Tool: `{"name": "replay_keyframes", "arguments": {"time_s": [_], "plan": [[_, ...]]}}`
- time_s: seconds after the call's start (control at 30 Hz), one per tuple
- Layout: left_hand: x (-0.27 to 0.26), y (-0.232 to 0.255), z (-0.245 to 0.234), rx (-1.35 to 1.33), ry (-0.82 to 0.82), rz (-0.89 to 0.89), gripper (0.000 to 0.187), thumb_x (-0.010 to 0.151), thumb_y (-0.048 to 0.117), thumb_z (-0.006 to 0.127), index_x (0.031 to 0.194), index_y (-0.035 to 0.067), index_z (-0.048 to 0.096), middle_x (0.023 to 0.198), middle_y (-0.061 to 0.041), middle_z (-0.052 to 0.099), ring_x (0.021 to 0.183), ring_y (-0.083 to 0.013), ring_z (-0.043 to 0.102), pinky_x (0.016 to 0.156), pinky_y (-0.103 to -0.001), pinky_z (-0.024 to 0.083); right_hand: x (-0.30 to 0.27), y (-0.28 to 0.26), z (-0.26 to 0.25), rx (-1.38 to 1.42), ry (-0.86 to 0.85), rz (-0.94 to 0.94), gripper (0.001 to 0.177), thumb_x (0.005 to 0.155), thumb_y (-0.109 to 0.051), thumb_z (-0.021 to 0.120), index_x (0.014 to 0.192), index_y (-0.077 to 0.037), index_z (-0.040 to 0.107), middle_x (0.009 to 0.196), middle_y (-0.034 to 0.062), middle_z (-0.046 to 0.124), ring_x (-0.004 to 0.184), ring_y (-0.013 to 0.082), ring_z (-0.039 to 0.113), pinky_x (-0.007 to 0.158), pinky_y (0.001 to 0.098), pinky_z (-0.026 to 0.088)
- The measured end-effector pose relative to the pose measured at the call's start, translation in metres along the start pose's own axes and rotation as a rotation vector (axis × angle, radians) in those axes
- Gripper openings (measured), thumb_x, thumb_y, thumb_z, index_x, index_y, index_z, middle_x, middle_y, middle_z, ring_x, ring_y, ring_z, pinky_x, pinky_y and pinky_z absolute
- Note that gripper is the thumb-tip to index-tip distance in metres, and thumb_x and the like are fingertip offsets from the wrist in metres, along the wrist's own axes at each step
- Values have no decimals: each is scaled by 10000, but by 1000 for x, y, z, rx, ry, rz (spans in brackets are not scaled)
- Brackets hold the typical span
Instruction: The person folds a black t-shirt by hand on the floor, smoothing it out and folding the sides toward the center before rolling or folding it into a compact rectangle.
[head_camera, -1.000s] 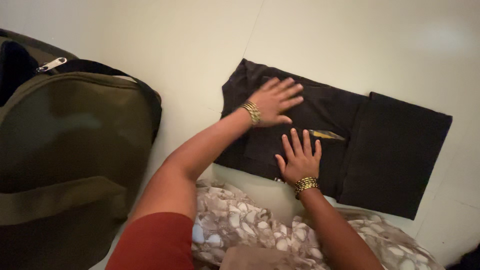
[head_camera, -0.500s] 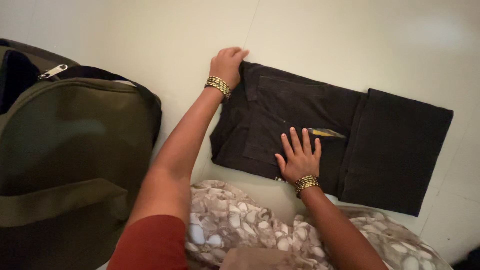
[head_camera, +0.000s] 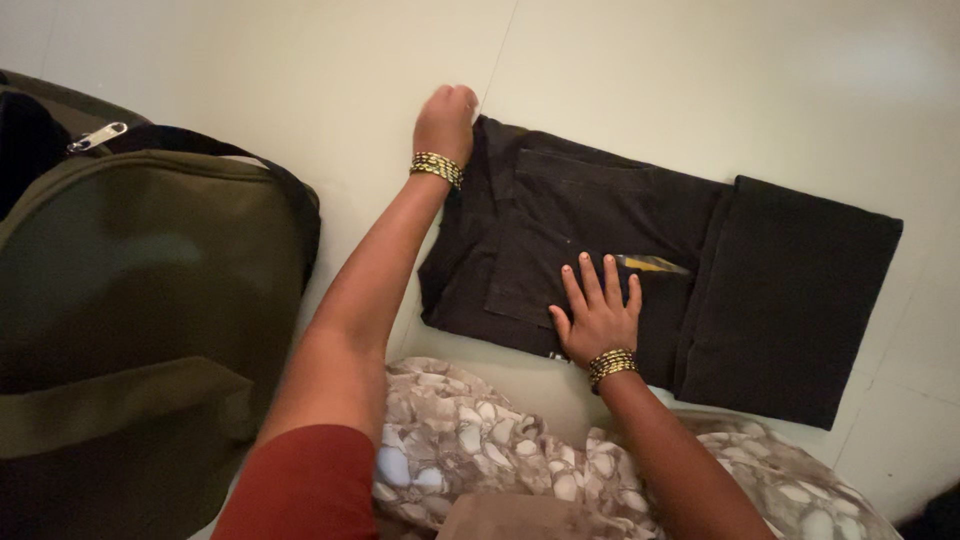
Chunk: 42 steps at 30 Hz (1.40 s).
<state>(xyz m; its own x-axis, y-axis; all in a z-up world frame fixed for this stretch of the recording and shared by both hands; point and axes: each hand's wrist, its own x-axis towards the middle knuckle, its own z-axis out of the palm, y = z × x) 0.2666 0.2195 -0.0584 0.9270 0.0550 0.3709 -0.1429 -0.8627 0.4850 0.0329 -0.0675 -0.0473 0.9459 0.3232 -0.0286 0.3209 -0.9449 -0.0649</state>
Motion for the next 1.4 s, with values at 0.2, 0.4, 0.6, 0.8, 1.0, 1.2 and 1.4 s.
{"name": "replay_keyframes", "arguments": {"time_s": [0.2, 0.4, 0.6, 0.8, 1.0, 1.2, 1.4], "plan": [[-13, 83, -1, 3, -213, 411, 52, 899, 97, 662, 943, 87, 687, 977, -107, 690, 939, -286, 655, 829, -442, 537, 0, 0, -4, 13, 7, -6, 627, 913, -557, 549, 1460, -251, 562, 1613, 47, 425, 1528, 325, 288, 1204, 620, 171], [-94, 190, 48, -75, -928, 800, 527, 995, 454, 495, 1448, 186, 514, 1539, -58, 438, 1466, -247, 311, 1173, -522, 232, 2, 0, -1, -6, -263, 78, 582, 959, -573, 570, 1435, -239, 584, 1488, 74, 511, 1456, 335, 361, 1218, 642, 169], [-71, 182, 63, -5, -883, 776, 676, 999, 534, 437, 1573, 183, 369, 1673, -10, 224, 1543, -200, 142, 1244, -477, 119, 0, 1, -2, 65, 69, -16, 624, 898, -530, 605, 1443, -227, 596, 1521, 102, 510, 1471, 344, 353, 1185, 643, 184], [-66, 189, 53, 159, -702, 593, 621, 1010, 494, 486, 1544, 186, 412, 1676, -59, 228, 1557, -246, 153, 1245, -475, 117, 0, 2, -2, 53, 102, -26, 641, 887, -535, 600, 1439, -209, 603, 1520, 99, 524, 1470, 347, 360, 1174, 635, 195], [-88, 184, 65, 36, -864, 818, 607, 1006, 508, 496, 1519, 187, 456, 1660, -16, 321, 1565, -195, 219, 1280, -452, 150, -2, 3, 3, 47, 35, -9, 578, 895, -539, 617, 1372, -214, 643, 1425, 84, 584, 1433, 337, 410, 1196, 631, 204], [-80, 173, 53, -64, -798, 768, 638, 1014, 531, 481, 1554, 197, 422, 1643, -60, 313, 1547, -225, 201, 1260, -452, 161, 1, 1, 0, 30, 8, 2, 630, 871, -548, 623, 1412, -224, 612, 1477, 95, 535, 1447, 331, 380, 1188, 630, 195], [-21, 86, -15, 347, -880, 392, 771, 949, 594, 543, 1613, 232, 394, 1709, -31, 286, 1612, -240, 198, 1324, -511, 166, -1, 1, -2, 55, 54, -17, 621, 899, -538, 599, 1441, -235, 590, 1609, 55, 439, 1517, 314, 305, 1201, 620, 189]]}}
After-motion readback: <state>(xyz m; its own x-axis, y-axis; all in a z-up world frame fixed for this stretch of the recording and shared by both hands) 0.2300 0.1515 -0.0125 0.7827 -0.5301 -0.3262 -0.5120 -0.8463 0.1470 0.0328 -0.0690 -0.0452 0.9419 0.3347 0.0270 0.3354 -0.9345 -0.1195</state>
